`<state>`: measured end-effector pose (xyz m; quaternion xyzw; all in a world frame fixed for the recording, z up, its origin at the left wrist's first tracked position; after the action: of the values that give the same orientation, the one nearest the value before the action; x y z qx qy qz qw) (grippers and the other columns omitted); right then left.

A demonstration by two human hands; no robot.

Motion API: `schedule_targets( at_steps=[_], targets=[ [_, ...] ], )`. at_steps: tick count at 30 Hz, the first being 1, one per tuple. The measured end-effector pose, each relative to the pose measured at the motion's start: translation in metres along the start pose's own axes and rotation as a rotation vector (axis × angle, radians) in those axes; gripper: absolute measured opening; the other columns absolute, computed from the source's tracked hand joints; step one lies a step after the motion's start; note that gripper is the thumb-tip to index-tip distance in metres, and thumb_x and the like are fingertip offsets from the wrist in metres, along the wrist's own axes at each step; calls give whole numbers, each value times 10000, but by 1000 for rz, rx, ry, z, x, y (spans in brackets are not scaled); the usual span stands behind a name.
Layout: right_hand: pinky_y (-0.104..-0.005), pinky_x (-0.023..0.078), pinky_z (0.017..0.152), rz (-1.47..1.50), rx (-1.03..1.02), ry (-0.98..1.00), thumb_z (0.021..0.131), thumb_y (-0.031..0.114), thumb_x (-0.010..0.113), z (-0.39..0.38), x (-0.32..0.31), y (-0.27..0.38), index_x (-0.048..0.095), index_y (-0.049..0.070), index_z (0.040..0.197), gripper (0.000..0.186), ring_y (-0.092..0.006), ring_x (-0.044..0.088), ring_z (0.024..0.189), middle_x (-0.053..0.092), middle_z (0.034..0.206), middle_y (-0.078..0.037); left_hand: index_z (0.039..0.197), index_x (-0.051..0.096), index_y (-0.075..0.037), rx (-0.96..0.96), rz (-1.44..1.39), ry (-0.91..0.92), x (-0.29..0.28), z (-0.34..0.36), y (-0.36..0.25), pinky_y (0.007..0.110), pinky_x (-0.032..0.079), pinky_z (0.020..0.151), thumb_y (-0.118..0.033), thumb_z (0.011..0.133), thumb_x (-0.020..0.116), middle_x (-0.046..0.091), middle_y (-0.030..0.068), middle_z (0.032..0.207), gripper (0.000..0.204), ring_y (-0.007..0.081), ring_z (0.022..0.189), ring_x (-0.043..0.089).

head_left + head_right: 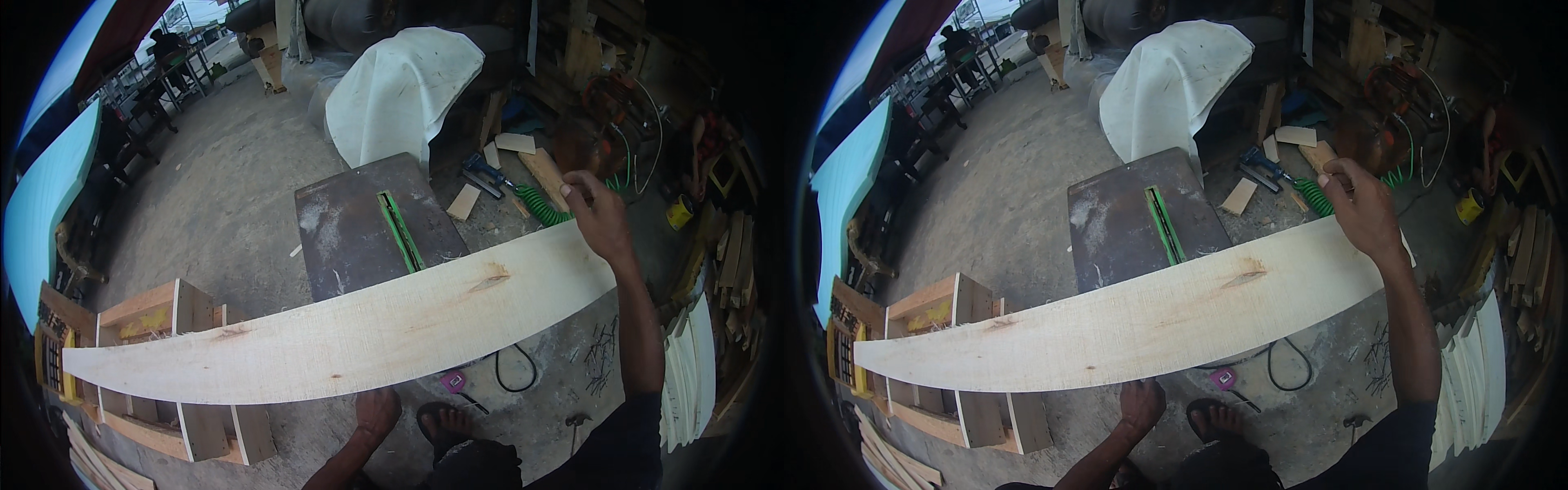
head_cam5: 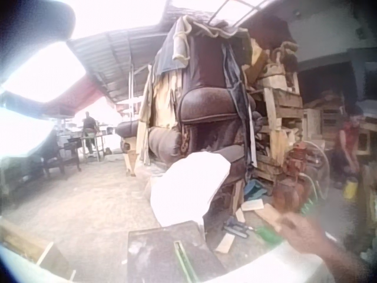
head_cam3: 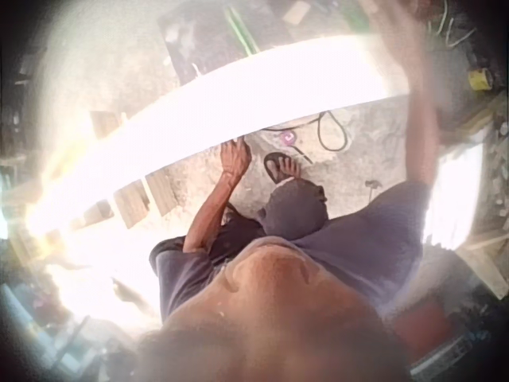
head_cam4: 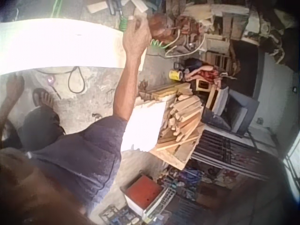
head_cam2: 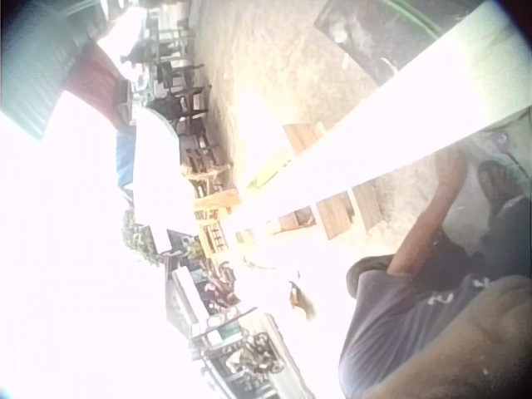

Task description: The person measures a long plank with a tape measure and marks it with a pencil, then uses a table saw to cut the plank into smaller pieces. The person stacks the cut pieces and places them on a wooden frame.

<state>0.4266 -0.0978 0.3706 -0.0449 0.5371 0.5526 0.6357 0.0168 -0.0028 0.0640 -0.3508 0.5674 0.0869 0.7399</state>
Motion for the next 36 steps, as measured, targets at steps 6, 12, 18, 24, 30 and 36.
schedule_targets(
  at_steps=[6,12,18,24,30,36],
  targets=[
    [-447,519,1062,348,254,912,1085,575,370,59,182,45,334,-22,1558,763,-345,614,1264,602,1349,-271,1257,553,50,1,-79,-68,0,9,-13,614,505,798,-53,797,662,585,363,1139,484,538,963,593],
    [-493,471,1129,581,397,897,1043,671,328,78,258,51,103,-6,1627,921,-469,551,1327,534,1380,-389,1127,650,61,-10,-58,-81,-5,10,-15,559,509,851,-57,791,653,653,302,1059,357,492,968,628],
    [-410,567,953,205,111,695,1042,633,451,52,147,59,220,1,1608,880,-294,741,1041,733,1081,-227,1149,612,45,-56,-69,-75,-14,9,-25,601,490,844,-68,798,667,576,359,1130,373,536,1000,574],
    [-271,562,728,617,-1,61,1090,309,545,-57,28,52,512,-26,1429,478,-136,697,740,731,897,-126,1279,574,16,143,-85,13,-4,10,-66,573,456,952,-153,854,676,579,295,1216,468,484,1107,566],
    [-285,536,585,385,603,-475,1072,193,529,-245,14,-49,631,5,1257,283,-120,674,691,724,855,-126,1322,562,-20,356,-133,432,12,21,-89,502,527,908,-185,917,655,624,219,1206,448,394,1047,656],
    [-508,537,934,29,682,538,943,258,637,-410,128,-83,653,55,1262,378,-401,694,1071,718,1108,-230,1310,598,-113,409,-12,819,21,26,-89,509,530,910,-205,958,632,653,177,1179,365,384,1072,667]
  ],
)
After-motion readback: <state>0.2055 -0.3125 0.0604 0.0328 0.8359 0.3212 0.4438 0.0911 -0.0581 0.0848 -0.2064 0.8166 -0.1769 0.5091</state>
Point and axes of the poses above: each hand's wrist, its own z-axis towards the middle knuckle, its own x-axis out of the palm, y = z × x, the point moved 2 cm from there along z, towards the middle knuckle
